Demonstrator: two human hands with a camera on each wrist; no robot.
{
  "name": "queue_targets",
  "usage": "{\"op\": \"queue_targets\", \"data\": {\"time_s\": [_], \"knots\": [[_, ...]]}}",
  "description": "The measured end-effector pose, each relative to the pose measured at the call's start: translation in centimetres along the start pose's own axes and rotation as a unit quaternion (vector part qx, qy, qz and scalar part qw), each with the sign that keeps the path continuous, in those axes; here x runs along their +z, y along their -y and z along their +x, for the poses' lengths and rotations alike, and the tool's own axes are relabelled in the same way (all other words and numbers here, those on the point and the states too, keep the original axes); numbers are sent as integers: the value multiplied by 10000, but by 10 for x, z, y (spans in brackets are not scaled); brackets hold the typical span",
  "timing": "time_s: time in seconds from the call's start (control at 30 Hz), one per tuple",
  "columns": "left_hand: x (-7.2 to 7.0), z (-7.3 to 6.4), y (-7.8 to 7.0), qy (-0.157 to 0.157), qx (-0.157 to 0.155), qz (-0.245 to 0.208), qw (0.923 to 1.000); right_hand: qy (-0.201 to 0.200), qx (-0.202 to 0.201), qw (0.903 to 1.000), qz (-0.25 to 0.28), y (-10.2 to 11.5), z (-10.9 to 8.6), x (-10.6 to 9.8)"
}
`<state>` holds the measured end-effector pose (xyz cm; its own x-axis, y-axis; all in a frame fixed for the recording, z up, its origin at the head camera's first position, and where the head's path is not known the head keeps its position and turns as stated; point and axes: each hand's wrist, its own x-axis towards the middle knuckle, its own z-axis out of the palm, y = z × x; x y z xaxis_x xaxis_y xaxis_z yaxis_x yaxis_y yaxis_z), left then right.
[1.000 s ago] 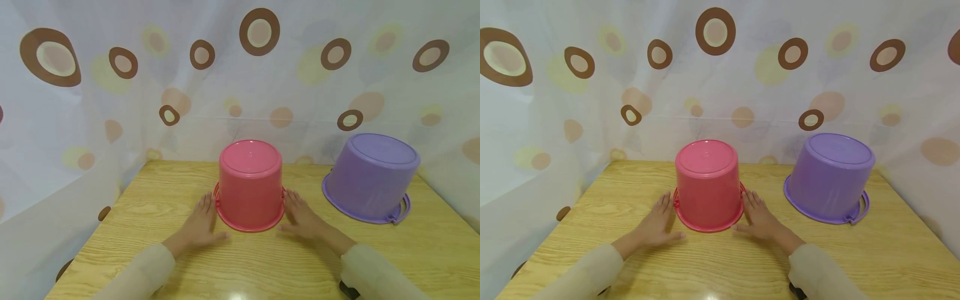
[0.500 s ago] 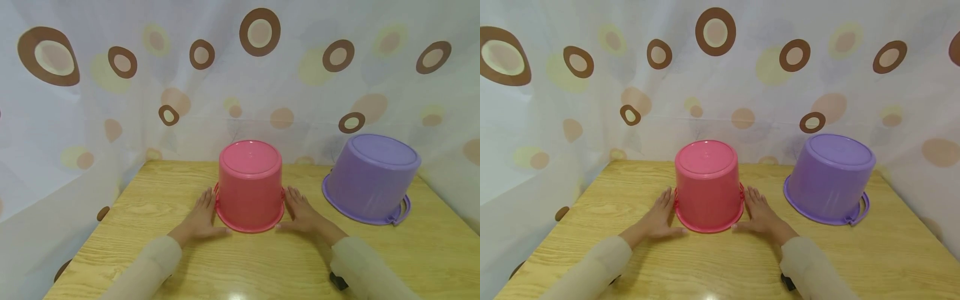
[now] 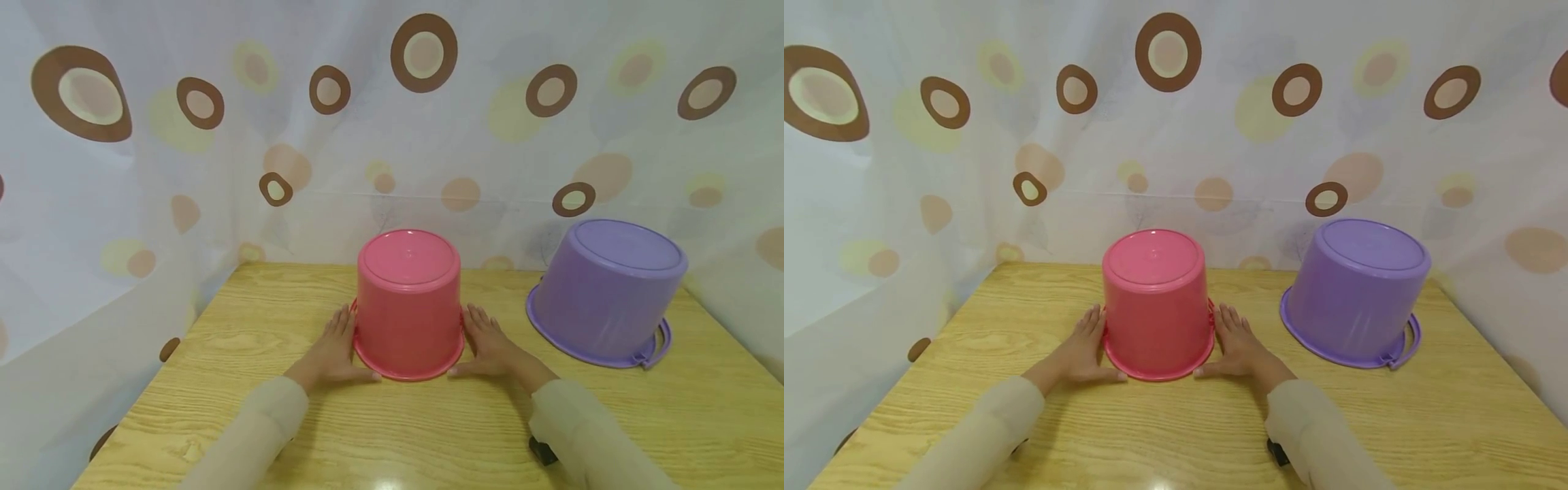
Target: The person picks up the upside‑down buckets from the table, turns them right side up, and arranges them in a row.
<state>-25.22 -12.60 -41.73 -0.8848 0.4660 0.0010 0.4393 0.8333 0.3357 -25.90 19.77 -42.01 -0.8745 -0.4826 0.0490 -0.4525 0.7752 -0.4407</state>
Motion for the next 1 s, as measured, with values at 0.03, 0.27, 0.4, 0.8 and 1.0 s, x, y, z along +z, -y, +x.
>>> {"op": "queue_targets", "data": {"time_s": [0.03,0.27,0.4,0.8,1.0], "knots": [[1,1,0,-13,-6,-13,10000,25,9,10000,-2,0,0,0],[2,4,-1,28,-16,-99,9999,143,60,9999,-67,0,2,1],[1,4,-2,55,-81,-134,9999,233,55,9997,-103,-1,5,1],[3,8,-5,-63,-30,-425,9991,28,-167,9996,219,-1,11,2],[3,10,-6,-142,-106,-872,9960,-107,-201,9995,228,1,13,1]]}}
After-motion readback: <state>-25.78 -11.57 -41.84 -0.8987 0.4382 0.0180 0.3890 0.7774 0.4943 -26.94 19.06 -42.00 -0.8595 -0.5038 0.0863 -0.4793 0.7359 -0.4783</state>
